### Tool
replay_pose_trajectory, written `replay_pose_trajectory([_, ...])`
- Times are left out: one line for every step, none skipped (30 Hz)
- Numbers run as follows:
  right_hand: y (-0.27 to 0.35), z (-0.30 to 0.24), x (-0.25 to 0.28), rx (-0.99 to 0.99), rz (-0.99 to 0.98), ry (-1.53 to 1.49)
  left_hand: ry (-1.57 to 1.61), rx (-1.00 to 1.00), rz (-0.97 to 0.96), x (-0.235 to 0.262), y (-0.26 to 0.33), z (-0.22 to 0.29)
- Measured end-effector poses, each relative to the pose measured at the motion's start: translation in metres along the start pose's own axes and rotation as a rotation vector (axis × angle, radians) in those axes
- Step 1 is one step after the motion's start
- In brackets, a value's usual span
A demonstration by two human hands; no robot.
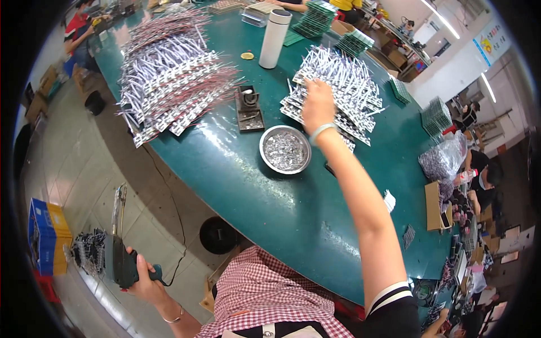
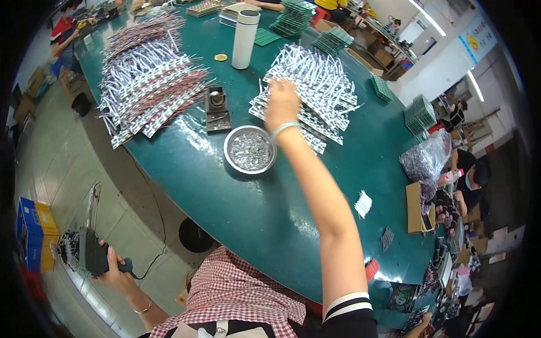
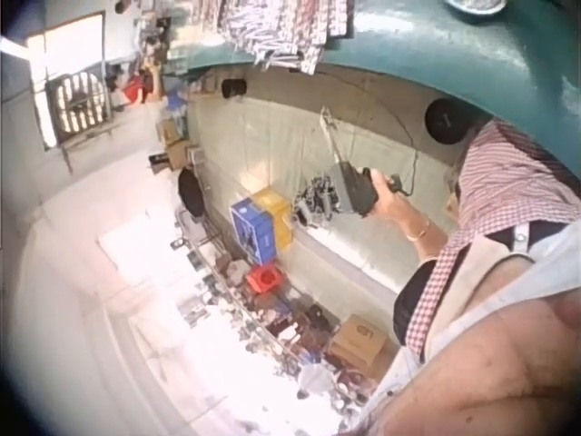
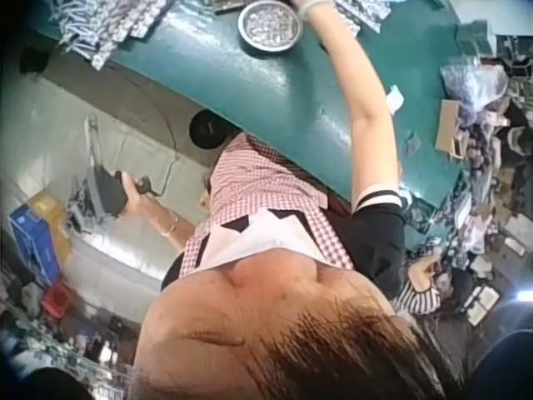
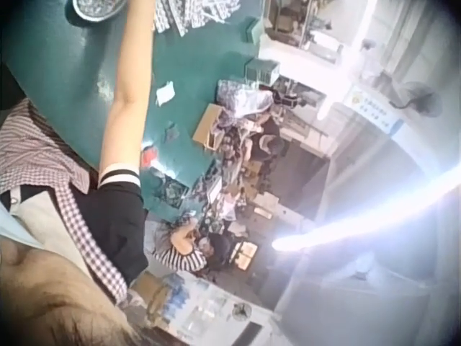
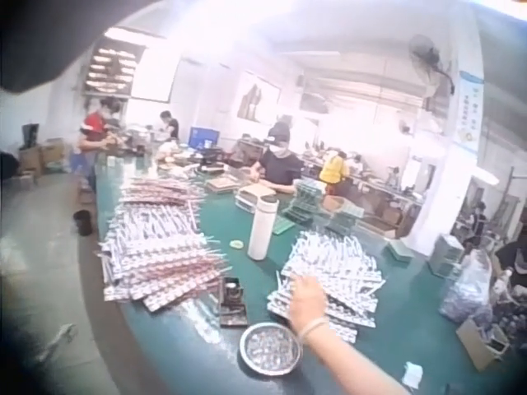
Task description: The person solders wires onto a circuit board strip using a soldering gun, stacks the completed strip onto a pile, and positions a new strip with a weight block on the table.
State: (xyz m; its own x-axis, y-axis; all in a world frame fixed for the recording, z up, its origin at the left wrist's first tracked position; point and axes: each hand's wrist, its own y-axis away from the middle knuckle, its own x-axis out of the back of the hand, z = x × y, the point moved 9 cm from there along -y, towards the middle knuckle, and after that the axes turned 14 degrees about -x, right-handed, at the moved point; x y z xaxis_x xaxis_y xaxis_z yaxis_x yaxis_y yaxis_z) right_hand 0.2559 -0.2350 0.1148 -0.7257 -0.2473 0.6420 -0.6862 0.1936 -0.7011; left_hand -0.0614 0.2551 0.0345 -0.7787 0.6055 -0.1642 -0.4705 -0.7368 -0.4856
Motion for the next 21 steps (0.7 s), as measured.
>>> replay_pose_trajectory([-0.004, 0.048, -0.004, -0.090, -0.021, 0.226, 0.031, 0.006, -0.038, -0.014, 0.000, -0.002])
replay_pose_trajectory([-0.007, 0.087, -0.008, -0.204, -0.110, 0.394, 0.059, 0.010, -0.072, -0.027, 0.001, -0.004])
replay_pose_trajectory([-0.007, 0.118, -0.015, -0.282, -0.210, 0.469, 0.064, 0.009, -0.078, -0.035, 0.003, -0.005])
replay_pose_trajectory([-0.007, 0.127, -0.015, -0.264, -0.279, 0.458, 0.047, 0.022, -0.086, -0.040, 0.007, -0.006])
replay_pose_trajectory([-0.007, 0.134, -0.019, -0.246, -0.347, 0.447, 0.031, 0.034, -0.095, -0.046, 0.010, -0.006])
replay_pose_trajectory([-0.009, 0.136, -0.016, -0.250, -0.348, 0.448, 0.030, 0.034, -0.098, -0.049, 0.014, -0.003])
replay_pose_trajectory([-0.011, 0.135, -0.018, -0.216, -0.381, 0.458, 0.040, 0.055, -0.112, -0.054, 0.018, -0.003])
replay_pose_trajectory([-0.015, 0.134, -0.020, -0.182, -0.412, 0.468, 0.050, 0.075, -0.125, -0.059, 0.021, -0.002])
replay_pose_trajectory([-0.018, 0.140, -0.018, -0.190, -0.413, 0.468, 0.049, 0.074, -0.133, -0.060, 0.024, -0.002])
replay_pose_trajectory([-0.025, 0.142, -0.014, -0.182, -0.388, 0.412, 0.061, 0.082, -0.149, -0.062, 0.028, -0.003])
replay_pose_trajectory([-0.028, 0.145, -0.009, -0.175, -0.360, 0.356, 0.075, 0.089, -0.165, -0.065, 0.031, -0.003])
replay_pose_trajectory([-0.031, 0.138, 0.003, -0.171, -0.325, 0.322, 0.071, 0.087, -0.172, -0.066, 0.035, -0.001])
replay_pose_trajectory([-0.029, 0.141, 0.004, -0.178, -0.326, 0.318, 0.075, 0.107, -0.190, -0.070, 0.040, 0.001])
replay_pose_trajectory([-0.028, 0.137, 0.001, -0.075, -0.347, 0.389, 0.080, 0.125, -0.208, -0.073, 0.044, 0.004])
replay_pose_trajectory([-0.026, 0.135, 0.002, 0.025, -0.362, 0.464, 0.087, 0.119, -0.216, -0.078, 0.046, 0.007])
replay_pose_trajectory([-0.022, 0.127, 0.011, 0.129, -0.255, 0.460, 0.095, 0.134, -0.233, -0.083, 0.050, 0.010])
replay_pose_trajectory([-0.020, 0.127, 0.019, 0.176, -0.161, 0.456, 0.104, 0.149, -0.250, -0.087, 0.053, 0.012])
replay_pose_trajectory([-0.022, 0.121, 0.034, 0.173, -0.047, 0.448, 0.108, 0.140, -0.254, -0.087, 0.054, 0.014])
replay_pose_trajectory([-0.023, 0.117, 0.050, 0.168, 0.066, 0.442, 0.126, 0.114, -0.269, -0.088, 0.055, 0.017])
replay_pose_trajectory([-0.024, 0.118, 0.060, 0.160, 0.072, 0.445, 0.144, 0.090, -0.286, -0.090, 0.056, 0.021])
replay_pose_trajectory([-0.023, 0.110, 0.084, 0.148, 0.155, 0.398, 0.141, 0.091, -0.293, -0.090, 0.058, 0.025])
